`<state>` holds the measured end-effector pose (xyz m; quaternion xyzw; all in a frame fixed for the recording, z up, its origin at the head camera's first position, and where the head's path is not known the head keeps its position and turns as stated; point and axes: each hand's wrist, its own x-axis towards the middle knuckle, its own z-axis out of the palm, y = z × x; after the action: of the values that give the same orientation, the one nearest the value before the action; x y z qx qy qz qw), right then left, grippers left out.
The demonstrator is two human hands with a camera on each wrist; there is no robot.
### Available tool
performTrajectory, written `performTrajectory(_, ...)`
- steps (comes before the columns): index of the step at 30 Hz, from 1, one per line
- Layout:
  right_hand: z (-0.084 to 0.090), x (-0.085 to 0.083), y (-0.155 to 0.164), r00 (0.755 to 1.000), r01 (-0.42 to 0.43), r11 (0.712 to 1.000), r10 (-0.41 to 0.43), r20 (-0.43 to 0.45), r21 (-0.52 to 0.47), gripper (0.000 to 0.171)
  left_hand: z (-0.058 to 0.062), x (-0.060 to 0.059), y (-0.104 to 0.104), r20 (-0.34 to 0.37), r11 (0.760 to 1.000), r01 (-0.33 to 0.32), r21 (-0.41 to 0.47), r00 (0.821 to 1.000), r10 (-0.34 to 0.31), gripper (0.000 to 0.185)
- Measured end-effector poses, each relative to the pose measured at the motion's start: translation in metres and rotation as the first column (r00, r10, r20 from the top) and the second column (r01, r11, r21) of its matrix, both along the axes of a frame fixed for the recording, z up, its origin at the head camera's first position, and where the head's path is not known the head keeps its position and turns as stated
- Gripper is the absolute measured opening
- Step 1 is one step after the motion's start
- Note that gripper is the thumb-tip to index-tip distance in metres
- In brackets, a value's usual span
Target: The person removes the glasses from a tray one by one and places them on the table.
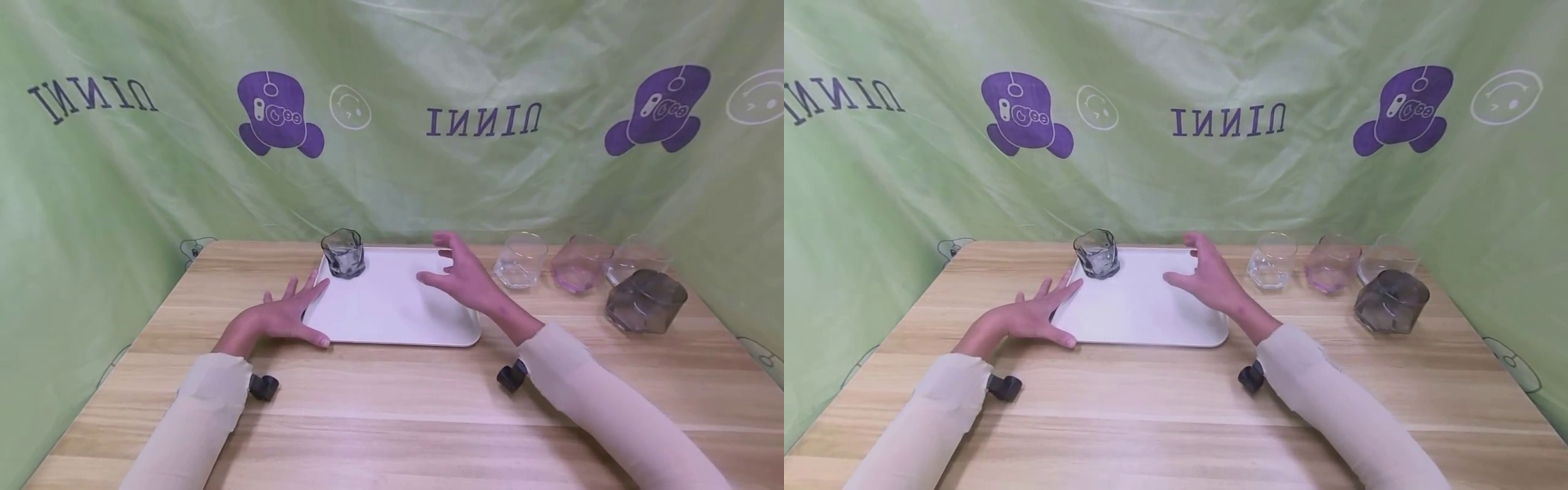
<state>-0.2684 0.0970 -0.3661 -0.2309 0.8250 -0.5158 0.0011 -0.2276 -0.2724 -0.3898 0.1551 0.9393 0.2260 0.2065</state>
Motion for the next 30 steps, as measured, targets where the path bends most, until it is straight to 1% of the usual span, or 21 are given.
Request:
performTrajectory(7,-0.003,-0.009,-0.020,0.999,-0.005,1.000,0.004,0.033,0.031,0.086,0.001,0.001,0.000,0.000,1.000,0.000,0.004,1.000,0.000,0.133)
performTrajectory(17,-0.006,-0.021,-0.048,1.000,-0.010,0.999,0.009,0.030,0.050,0.088,-0.001,0.001,0.000,0.000,1.000,-0.002,0.001,1.000,0.002,0.132)
performTrajectory(24,-0.014,-0.032,-0.063,0.998,-0.023,0.999,0.021,0.053,0.047,0.093,-0.001,-0.001,0.000,0.001,1.000,-0.004,-0.007,1.000,0.004,0.133)
performTrajectory(30,-0.015,-0.036,-0.075,0.997,-0.033,0.999,0.031,0.076,0.029,0.093,0.000,-0.002,0.000,0.003,1.000,-0.006,-0.004,1.000,0.006,0.132)
